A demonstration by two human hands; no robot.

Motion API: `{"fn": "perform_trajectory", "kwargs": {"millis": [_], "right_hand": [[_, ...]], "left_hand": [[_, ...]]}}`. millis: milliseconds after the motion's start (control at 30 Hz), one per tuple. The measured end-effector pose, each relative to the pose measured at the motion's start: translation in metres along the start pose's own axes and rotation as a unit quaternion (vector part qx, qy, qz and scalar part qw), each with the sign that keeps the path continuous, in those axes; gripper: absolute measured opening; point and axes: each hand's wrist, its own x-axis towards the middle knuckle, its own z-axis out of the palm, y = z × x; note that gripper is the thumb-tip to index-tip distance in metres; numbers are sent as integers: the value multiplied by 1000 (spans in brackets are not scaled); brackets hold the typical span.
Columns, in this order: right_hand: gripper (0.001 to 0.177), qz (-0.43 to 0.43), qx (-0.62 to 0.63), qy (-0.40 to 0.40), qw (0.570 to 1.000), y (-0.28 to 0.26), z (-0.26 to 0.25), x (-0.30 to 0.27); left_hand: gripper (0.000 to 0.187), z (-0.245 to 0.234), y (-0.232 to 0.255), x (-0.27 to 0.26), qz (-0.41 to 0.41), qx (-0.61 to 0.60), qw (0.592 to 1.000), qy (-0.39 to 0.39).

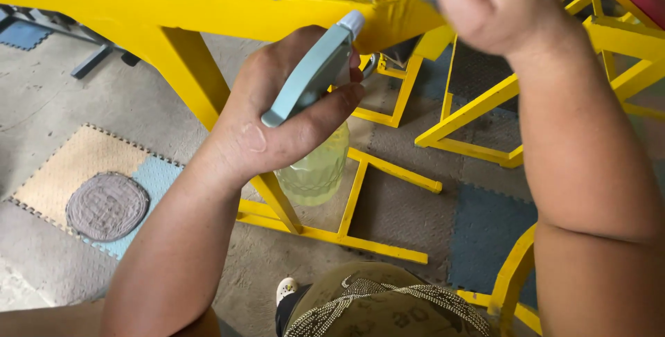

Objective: Wipe down gym machines and weight plates using a spray cleaner and cloth.

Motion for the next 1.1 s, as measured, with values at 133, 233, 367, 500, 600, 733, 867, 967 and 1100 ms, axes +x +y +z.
{"fn": "perform_trajectory", "kwargs": {"millis": [133,233,367,500,600,733,867,967,1100], "right_hand": [[9,70,-153,119,979,77,0,-71],[21,93,-147,237,956,58,30,-80],[39,125,-26,349,928,32,95,-76],[50,161,48,391,905,-26,109,-42],[60,129,26,335,933,-64,122,-33],[58,62,-100,246,962,-49,127,-42],[61,82,-119,273,951,12,123,-67],[38,171,7,389,905,48,140,-80],[43,154,127,433,879,-25,101,-30]], "left_hand": [[21,25,4,10,5,28,1000,10],[17,42,7,17,-4,60,998,27],[24,74,7,30,-117,148,980,67],[31,86,0,34,-132,166,973,88],[32,83,6,20,-84,186,972,112],[25,67,44,2,-171,104,970,140],[23,59,38,-12,-147,121,973,129],[19,57,34,-18,-100,125,981,104],[19,51,28,-8,-109,115,983,95]]}}
